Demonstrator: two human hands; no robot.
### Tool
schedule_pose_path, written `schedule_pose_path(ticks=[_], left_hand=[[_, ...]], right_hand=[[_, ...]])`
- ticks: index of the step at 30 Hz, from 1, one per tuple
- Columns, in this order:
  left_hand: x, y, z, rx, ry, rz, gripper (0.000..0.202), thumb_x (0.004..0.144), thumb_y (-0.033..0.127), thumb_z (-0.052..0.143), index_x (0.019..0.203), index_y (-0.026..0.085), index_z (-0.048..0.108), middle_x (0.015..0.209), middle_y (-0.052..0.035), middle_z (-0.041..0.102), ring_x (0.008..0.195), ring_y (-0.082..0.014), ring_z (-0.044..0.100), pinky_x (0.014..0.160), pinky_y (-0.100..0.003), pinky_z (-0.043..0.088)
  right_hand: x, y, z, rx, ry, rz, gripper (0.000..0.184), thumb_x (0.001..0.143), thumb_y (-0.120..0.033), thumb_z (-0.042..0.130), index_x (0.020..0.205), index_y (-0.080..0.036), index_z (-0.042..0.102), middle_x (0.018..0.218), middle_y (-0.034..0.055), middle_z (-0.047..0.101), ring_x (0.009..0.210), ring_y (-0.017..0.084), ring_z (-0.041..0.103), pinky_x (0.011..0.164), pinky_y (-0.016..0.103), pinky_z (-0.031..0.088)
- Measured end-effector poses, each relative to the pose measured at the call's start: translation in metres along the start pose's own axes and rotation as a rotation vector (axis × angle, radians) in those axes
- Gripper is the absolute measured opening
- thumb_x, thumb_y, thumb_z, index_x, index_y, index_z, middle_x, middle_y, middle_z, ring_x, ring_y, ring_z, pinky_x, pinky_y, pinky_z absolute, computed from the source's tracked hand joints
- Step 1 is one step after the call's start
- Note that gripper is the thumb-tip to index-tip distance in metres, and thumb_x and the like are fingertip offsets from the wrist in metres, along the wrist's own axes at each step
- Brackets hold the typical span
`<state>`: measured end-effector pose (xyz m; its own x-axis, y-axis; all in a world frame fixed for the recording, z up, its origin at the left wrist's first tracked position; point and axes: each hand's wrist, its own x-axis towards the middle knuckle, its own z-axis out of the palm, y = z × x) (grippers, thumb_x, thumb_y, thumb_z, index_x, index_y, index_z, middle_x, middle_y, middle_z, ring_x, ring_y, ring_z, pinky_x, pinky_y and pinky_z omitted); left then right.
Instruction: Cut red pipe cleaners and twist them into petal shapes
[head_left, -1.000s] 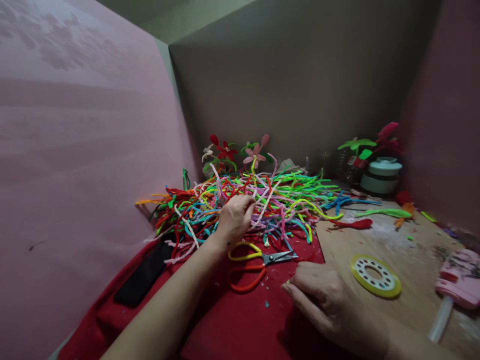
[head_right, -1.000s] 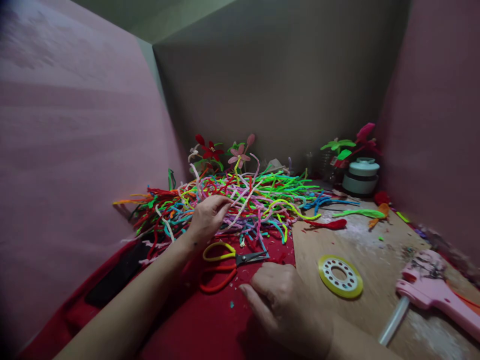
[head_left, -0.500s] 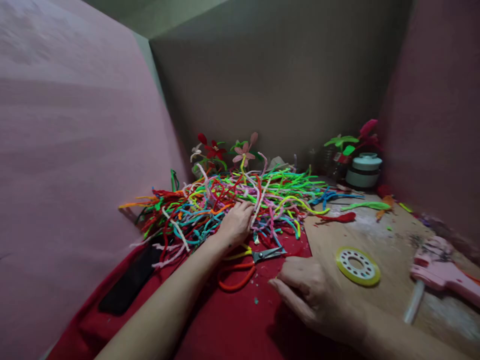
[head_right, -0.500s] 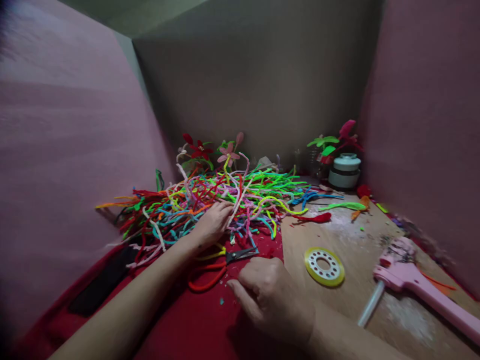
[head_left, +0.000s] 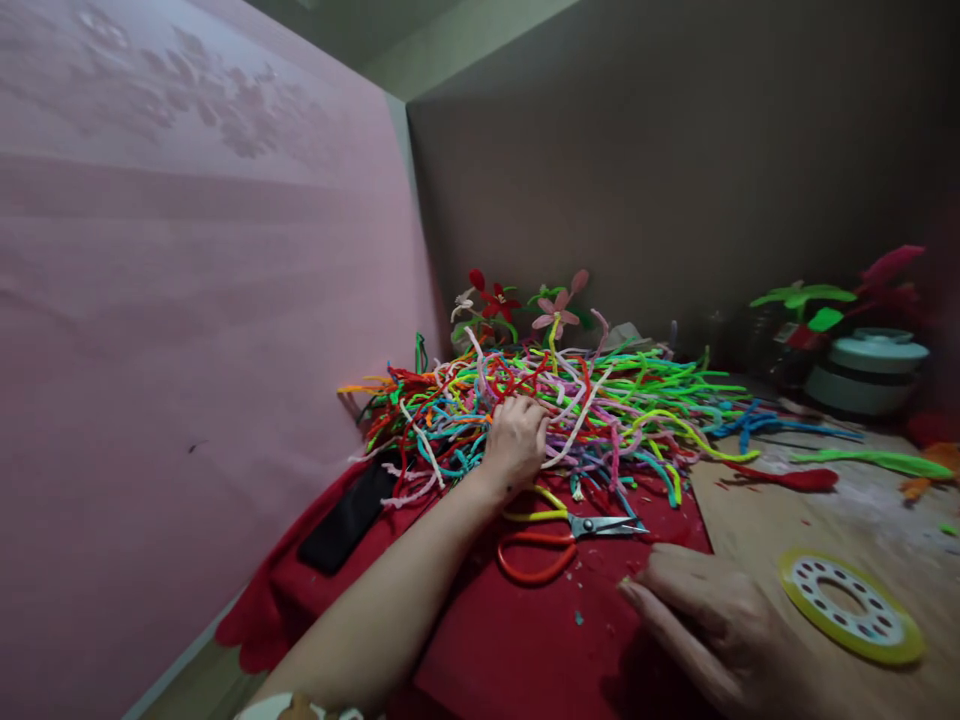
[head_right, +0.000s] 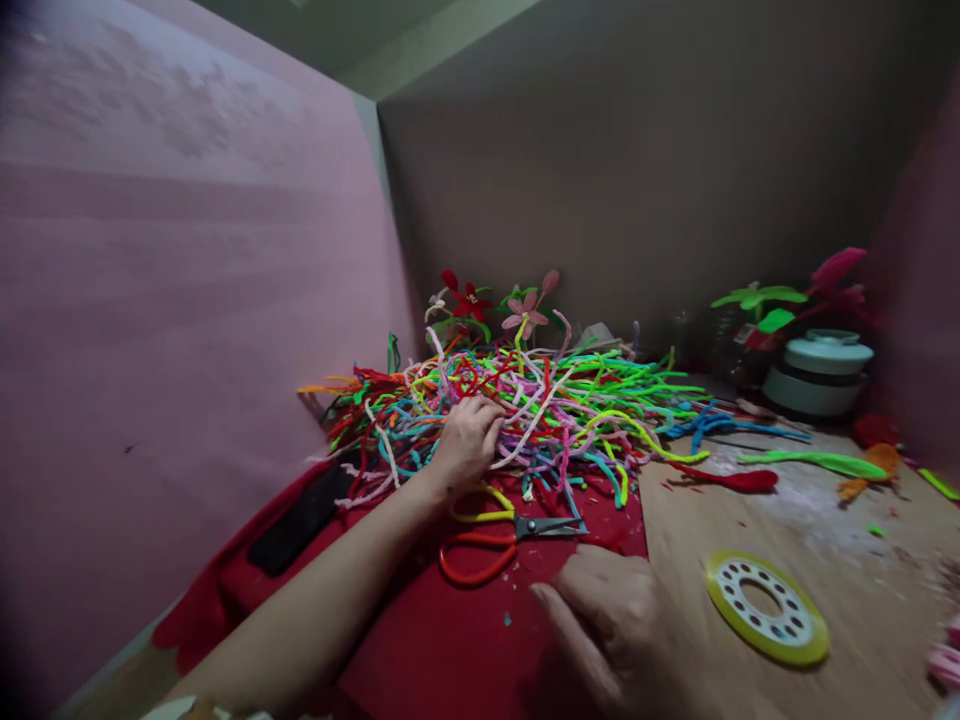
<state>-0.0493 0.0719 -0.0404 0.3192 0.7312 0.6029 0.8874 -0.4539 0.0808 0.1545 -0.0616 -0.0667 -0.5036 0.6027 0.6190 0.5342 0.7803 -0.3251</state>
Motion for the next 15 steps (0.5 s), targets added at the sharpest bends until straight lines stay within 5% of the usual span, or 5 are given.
schedule_pose_path(ticks=[7, 10, 15], left_hand=[[0.013, -0.036, 0.002, -0.025, 0.184, -0.228, 0.014, 0.078, 0.017, 0.055, 0.079, 0.014, 0.069, 0.096, -0.0122, 0.063, 0.095, -0.0265, 0.051, 0.085, -0.046, 0.041], [0.016, -0.042, -0.005, -0.066, 0.265, -0.233, 0.023, 0.083, 0.014, 0.048, 0.096, 0.013, 0.067, 0.102, -0.0117, 0.063, 0.101, -0.023, 0.051, 0.091, -0.042, 0.041], [0.017, -0.035, -0.026, -0.537, 0.473, -0.136, 0.027, 0.085, 0.015, 0.046, 0.103, 0.016, 0.066, 0.105, -0.0083, 0.065, 0.099, -0.0165, 0.058, 0.092, -0.035, 0.045]], right_hand=[[0.001, -0.004, -0.001, -0.02, 0.025, -0.025, 0.032, 0.091, -0.022, 0.042, 0.059, -0.018, 0.041, 0.05, -0.0023, 0.046, 0.046, 0.007, 0.046, 0.047, 0.021, 0.03], [0.001, -0.003, 0.001, -0.008, 0.047, -0.022, 0.032, 0.09, -0.021, 0.043, 0.059, -0.018, 0.041, 0.05, -0.0025, 0.046, 0.045, 0.007, 0.045, 0.047, 0.021, 0.03], [-0.001, 0.0, 0.002, 0.001, 0.006, 0.001, 0.031, 0.09, -0.021, 0.044, 0.06, -0.019, 0.041, 0.052, -0.0021, 0.048, 0.047, 0.007, 0.046, 0.048, 0.021, 0.03]])
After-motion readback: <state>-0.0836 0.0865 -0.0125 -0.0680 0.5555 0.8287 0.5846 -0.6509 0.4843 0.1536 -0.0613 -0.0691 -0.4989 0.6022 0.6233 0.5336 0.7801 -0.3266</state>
